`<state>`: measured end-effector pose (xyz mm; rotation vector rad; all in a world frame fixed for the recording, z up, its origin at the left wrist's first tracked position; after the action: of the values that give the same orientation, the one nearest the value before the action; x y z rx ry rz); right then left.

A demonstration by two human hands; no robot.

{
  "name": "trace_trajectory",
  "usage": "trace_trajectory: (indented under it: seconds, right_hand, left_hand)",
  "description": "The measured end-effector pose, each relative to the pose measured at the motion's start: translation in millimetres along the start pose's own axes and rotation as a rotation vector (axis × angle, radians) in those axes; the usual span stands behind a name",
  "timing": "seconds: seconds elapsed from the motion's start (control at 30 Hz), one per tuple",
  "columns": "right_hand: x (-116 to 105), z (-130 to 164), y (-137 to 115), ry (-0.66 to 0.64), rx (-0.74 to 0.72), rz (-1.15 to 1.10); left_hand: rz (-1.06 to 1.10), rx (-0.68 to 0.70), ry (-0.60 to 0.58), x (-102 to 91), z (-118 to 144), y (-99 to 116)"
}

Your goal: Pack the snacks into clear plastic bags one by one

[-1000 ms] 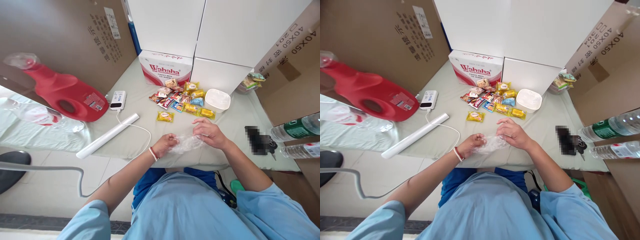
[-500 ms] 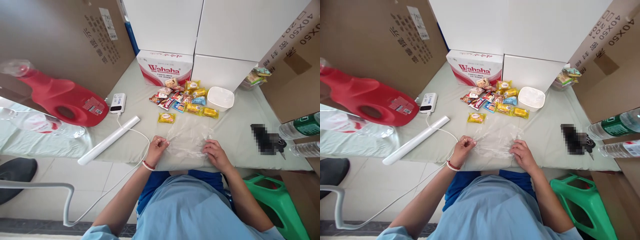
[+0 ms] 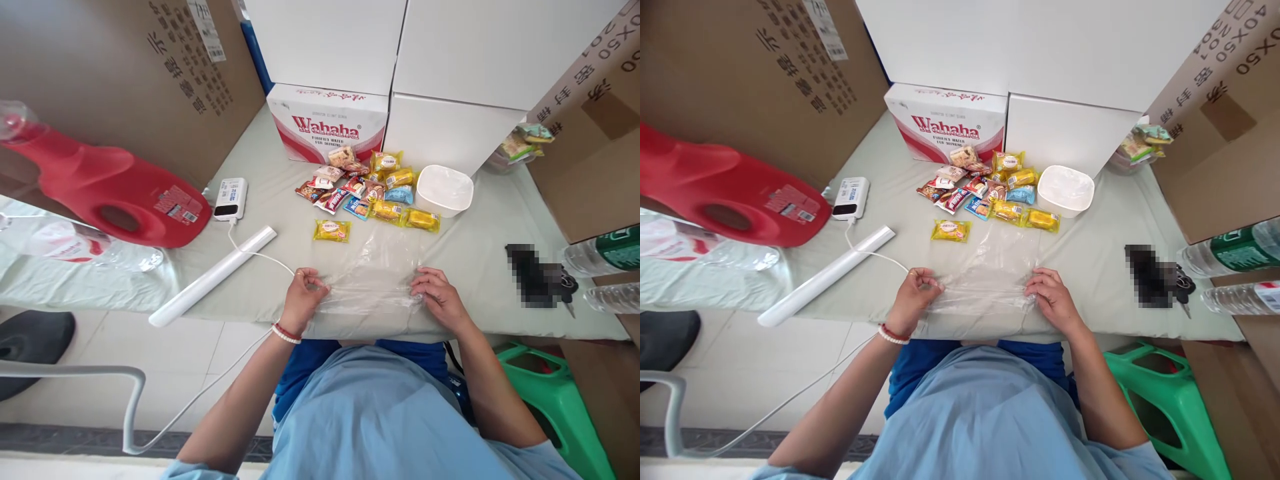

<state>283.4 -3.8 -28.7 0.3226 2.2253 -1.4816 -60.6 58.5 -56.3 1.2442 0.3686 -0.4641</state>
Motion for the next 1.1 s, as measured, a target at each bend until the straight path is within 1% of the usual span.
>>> trace_trajectory:
  seconds: [0.07,0.13,0.23,0.3,0.33,0.37,0.43,0.47,0.5,0.53,0.57,0.7,0.73,0.77,0.83,0.87,0.9,0.93,0.97,1.03,1.1]
  right_hand:
    - [-1.1,3.8,2.3,-0.016,0.016,0.007]
    - [-2.3,7.6,3.6,-0.034,0.020,0.011]
    - [-2.4,10.9,4.4,-0.056,0.025,0.011]
    - [-0.7,10.6,4.5,-0.068,0.031,0.006]
    - [0.3,9.9,4.4,-0.072,0.033,0.004]
    - [0.9,9.0,4.1,-0.074,0.034,0.003]
    - [-0.4,7.9,3.8,-0.074,0.034,0.009]
    - [-2.5,8.2,3.8,-0.074,0.034,0.017]
    - [-5.9,9.2,3.9,-0.072,0.032,0.027]
    - [-10.4,11.1,4.2,-0.067,0.031,0.037]
    - [-15.7,13.9,4.6,-0.061,0.032,0.045]
    - [-35.0,29.9,7.9,-0.020,0.079,0.061]
    - [-38.8,33.6,9.7,0.021,0.116,0.062]
    - [-42.8,36.9,12.2,0.094,0.167,0.061]
    - [-47.9,42.7,19.6,0.285,0.318,0.014]
    - [-46.7,44.7,23.9,0.361,0.406,-0.039]
    - [-42.6,45.4,27.8,0.406,0.488,-0.101]
    - [-36.1,44.3,30.4,0.414,0.555,-0.160]
    - [-28.6,41.7,31.5,0.392,0.604,-0.205]
    - [-15.1,35.5,29.5,0.306,0.657,-0.255]
    - [-7.5,33.4,25.4,0.208,0.688,-0.306]
  left_hand:
    - [-0.242,0.092,0.028,-3.0,6.7,0.2]
    - [-0.445,0.204,0.078,-2.4,11.6,9.6]
    - [-0.630,0.296,0.213,3.0,8.7,34.4]
    - [-0.721,0.351,0.289,12.2,0.0,54.7]
    - [-0.762,0.398,0.298,19.6,-5.2,64.3]
    - [-0.796,0.474,0.267,29.8,-10.2,72.9]
    - [-0.834,0.679,0.100,55.1,-16.4,83.6]
    - [-0.842,0.763,0.004,66.2,-17.5,84.1]
    - [-0.849,0.814,-0.073,74.3,-18.3,81.8]
    - [-0.859,0.822,-0.117,78.5,-19.8,77.3]
    - [-0.873,0.792,-0.121,78.7,-22.3,71.6]
    - [-0.912,0.605,0.008,61.2,-30.1,50.7]
    - [-0.917,0.575,0.035,56.9,-30.5,47.4]
    - [-0.923,0.555,0.056,53.6,-30.4,44.9]
    - [-0.933,0.528,0.087,49.9,-29.9,41.3]
    - [-0.937,0.518,0.098,49.1,-29.6,40.2]
    - [-0.939,0.512,0.106,48.9,-29.3,39.4]
    - [-0.939,0.509,0.110,49.0,-29.2,38.9]
    - [-0.940,0.507,0.112,49.1,-29.1,38.5]
    - [-0.944,0.504,0.114,48.2,-29.2,37.9]
    - [-0.951,0.505,0.104,46.3,-29.4,37.0]
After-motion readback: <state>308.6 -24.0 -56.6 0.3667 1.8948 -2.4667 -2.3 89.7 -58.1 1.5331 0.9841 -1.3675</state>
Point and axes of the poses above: each hand's wrist, its own z-axis away from the middle knuckle, its own x-axis out of the palm, y = z × x, the point moved 6 cm from there along -z, towards the middle knuckle, and after that the axes turned 13 degrees about -z, right-handed, at the moved point
